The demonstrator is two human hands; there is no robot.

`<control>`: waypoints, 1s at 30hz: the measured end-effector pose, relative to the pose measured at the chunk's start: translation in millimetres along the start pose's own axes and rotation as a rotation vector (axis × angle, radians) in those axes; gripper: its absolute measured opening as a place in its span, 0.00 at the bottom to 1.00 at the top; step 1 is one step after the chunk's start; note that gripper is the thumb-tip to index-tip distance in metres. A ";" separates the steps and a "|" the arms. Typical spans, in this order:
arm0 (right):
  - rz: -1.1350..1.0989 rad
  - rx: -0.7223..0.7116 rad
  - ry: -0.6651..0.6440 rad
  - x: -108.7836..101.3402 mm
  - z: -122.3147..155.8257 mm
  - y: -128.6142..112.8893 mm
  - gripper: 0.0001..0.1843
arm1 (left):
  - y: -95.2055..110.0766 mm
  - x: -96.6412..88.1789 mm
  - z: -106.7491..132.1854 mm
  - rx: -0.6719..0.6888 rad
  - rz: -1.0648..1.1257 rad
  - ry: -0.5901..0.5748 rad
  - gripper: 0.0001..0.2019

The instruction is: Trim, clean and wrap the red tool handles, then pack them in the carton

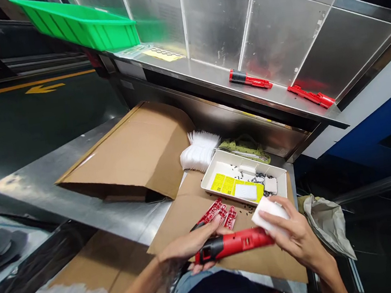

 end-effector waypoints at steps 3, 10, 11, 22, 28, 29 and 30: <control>-0.141 -0.033 -0.176 16.0 11.9 -11.2 0.24 | -33.8 21.1 8.1 -0.235 -0.068 -0.347 0.36; -0.496 -0.035 -0.228 47.6 31.9 -41.3 0.28 | -67.9 23.0 -4.5 -0.390 0.020 -0.447 0.34; -0.512 -0.045 -0.244 53.1 32.7 -47.5 0.27 | -68.5 26.5 -4.5 -0.404 -0.002 -0.482 0.35; -0.359 -0.101 -0.270 69.9 51.6 -66.0 0.19 | -79.9 47.4 9.7 -0.411 -0.297 -0.851 0.44; -0.448 -0.105 -0.361 69.1 59.3 -48.5 0.15 | -72.0 -8.8 -10.9 -0.183 -0.096 -0.095 0.32; -0.458 -0.093 -0.352 65.9 64.2 -37.8 0.15 | -69.2 -19.7 -4.8 -0.134 -0.082 0.011 0.32; -0.450 -0.064 -0.300 60.6 67.9 -23.4 0.14 | -67.4 -29.2 3.1 -0.093 -0.074 0.090 0.31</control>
Point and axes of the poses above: each hand's wrist, its own z-axis away from the middle knuckle, its own x-axis out of the palm, y = z × x, the point moved 10 cm from there along -z, towards the middle knuckle, and after that the axes turned 1 degree about -y, right-handed, at the moved point
